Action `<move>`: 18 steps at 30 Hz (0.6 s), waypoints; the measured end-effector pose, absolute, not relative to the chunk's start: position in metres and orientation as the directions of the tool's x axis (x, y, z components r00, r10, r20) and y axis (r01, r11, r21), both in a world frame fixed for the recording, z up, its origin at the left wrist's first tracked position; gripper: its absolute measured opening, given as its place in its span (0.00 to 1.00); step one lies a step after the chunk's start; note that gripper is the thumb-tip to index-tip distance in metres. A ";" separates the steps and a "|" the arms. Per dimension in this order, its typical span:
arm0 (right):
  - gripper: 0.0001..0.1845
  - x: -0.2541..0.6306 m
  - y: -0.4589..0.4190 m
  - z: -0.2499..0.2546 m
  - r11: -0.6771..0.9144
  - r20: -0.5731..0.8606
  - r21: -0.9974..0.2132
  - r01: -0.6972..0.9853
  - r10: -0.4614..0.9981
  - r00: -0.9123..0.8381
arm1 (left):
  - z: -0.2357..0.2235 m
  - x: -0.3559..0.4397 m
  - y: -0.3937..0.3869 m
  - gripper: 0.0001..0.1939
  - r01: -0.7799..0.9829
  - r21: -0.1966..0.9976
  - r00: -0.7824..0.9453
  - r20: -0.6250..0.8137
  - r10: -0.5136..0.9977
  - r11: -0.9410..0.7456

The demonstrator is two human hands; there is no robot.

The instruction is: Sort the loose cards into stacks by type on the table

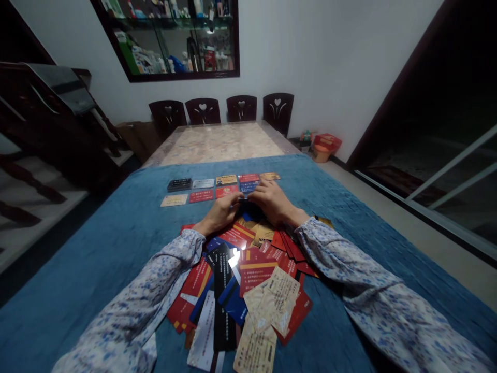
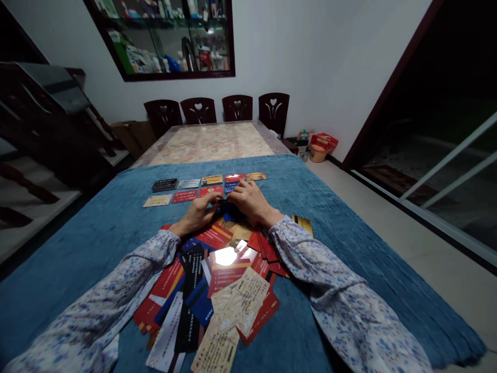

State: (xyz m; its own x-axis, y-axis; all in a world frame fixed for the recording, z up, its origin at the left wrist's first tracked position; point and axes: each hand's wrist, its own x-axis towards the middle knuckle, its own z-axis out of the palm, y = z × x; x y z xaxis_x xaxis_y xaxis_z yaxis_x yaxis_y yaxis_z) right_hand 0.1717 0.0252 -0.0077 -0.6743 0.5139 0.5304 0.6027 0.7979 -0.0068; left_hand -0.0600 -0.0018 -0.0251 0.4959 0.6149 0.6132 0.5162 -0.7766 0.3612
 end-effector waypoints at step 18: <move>0.17 0.172 0.014 -0.005 0.681 0.414 -0.015 0.732 0.671 -0.615 | -0.027 -0.067 0.000 0.16 0.608 0.327 0.447 0.613 0.652 -0.723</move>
State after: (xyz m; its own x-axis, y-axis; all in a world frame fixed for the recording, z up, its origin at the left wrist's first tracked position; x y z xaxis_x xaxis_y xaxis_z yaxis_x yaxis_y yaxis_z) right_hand 0.1723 0.0137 -0.0048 -0.6153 0.6707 0.4142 0.7320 0.6811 -0.0153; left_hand -0.0669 -0.0004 -0.0273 0.4466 0.6522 0.6126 0.6085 -0.7233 0.3265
